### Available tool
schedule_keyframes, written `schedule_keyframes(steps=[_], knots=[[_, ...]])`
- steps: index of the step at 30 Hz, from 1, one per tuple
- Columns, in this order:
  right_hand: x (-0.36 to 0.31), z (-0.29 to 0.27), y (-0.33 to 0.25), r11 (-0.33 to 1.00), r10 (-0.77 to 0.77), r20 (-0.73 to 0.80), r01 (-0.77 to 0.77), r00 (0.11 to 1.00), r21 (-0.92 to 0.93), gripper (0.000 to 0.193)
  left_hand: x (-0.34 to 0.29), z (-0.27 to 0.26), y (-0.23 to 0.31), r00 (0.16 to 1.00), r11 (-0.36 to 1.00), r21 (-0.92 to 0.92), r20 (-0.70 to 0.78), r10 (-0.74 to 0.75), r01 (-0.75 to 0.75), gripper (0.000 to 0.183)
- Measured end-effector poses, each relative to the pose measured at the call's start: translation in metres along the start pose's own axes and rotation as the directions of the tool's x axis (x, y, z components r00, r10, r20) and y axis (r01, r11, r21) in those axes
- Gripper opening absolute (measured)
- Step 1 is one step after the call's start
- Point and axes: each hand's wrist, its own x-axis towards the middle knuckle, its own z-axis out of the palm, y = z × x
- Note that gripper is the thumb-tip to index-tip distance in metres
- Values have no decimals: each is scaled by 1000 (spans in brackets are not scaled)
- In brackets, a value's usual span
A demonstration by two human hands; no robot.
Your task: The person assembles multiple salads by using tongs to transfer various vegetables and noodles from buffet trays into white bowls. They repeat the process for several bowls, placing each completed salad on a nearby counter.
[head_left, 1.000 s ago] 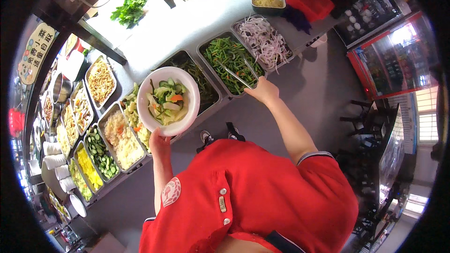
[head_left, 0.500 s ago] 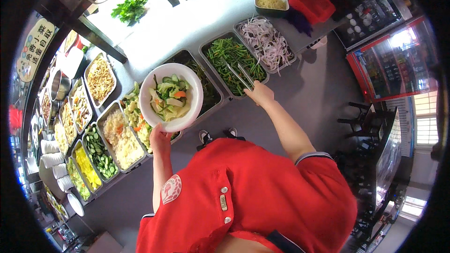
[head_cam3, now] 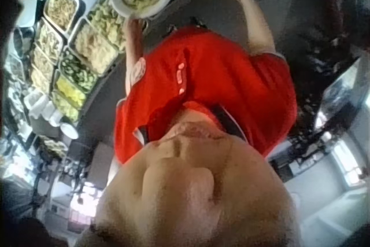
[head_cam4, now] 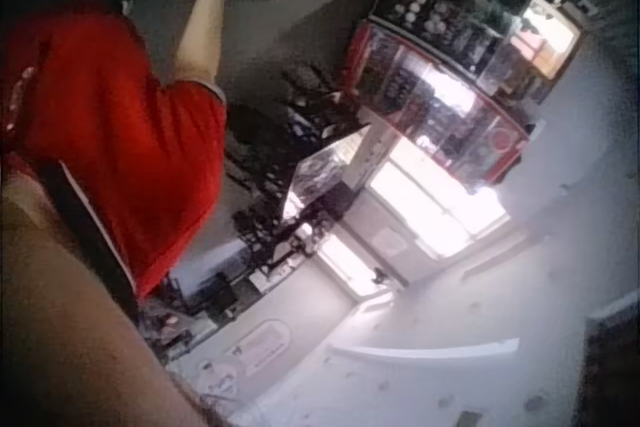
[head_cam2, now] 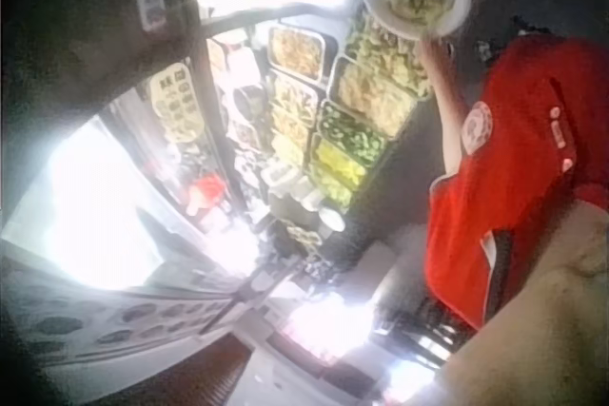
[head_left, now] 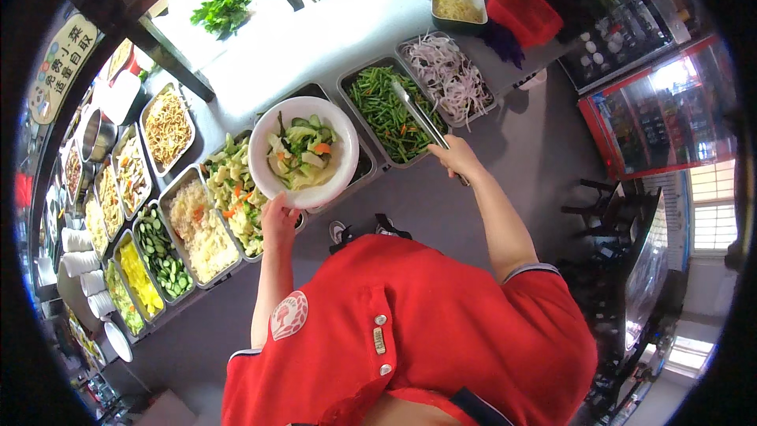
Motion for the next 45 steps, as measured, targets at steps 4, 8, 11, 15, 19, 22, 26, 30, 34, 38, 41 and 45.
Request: schedule_keyframes(steps=[4, 8, 11, 15, 19, 22, 26, 30, 34, 38, 41, 45], knots=[[-37, -17, -35, 1000, -16, 29, 16, 999, 26, 33, 13, 11, -10, 999, 1000, 28, 50, 1, -2, 26], [-76, -28, -78, 996, -55, 134, 46, 989, 71, 30, 17, 40, -6, 997, 997, -45, 46, -55, 57, 27], [-90, -23, -105, 996, -66, 245, 49, 967, 74, 30, 19, 64, 4, 973, 941, -261, -33, -229, 213, 27], [-84, -4, -116, 998, -60, 369, 65, 928, -2, 33, 20, 75, 3, 976, 937, -271, 39, -217, 219, 24], [-79, 7, -119, 988, -89, 312, 124, 946, -92, 37, 11, 85, 16, 975, 929, -296, 42, -219, 222, 19], [-84, 2, -123, 980, -128, 222, 157, 967, -118, 36, 9, 85, 18, 976, 913, -350, 28, -215, 211, 18], [-85, 0, -122, 940, -155, 138, 189, 978, -284, 37, 21, 69, 3, 976, 913, -351, 20, -215, 208, 16], [-83, 5, -118, 866, -262, 59, 261, 963, -426, 36, 22, 73, 17, 974, 908, -360, 5, -225, 212, 15], [-86, -3, -119, 745, -406, 90, 386, 910, -544, 33, 30, 56, 15, 977, 931, -297, 34, -211, 211, 17], [-77, -24, -116, 516, -477, 294, 534, 828, -670, 25, 28, 49, 36, 977, 949, -232, 48, -209, 214, 24], [-71, -30, -128, 406, -427, 387, 555, 818, -726, 20, 30, 45, 52, 972, 951, -203, 68, -224, 233, 24], [-50, -31, -139, 293, -456, 391, 550, 800, -782, 21, 36, 38, 59, 973, 962, -168, 124, -195, 215, 26]])
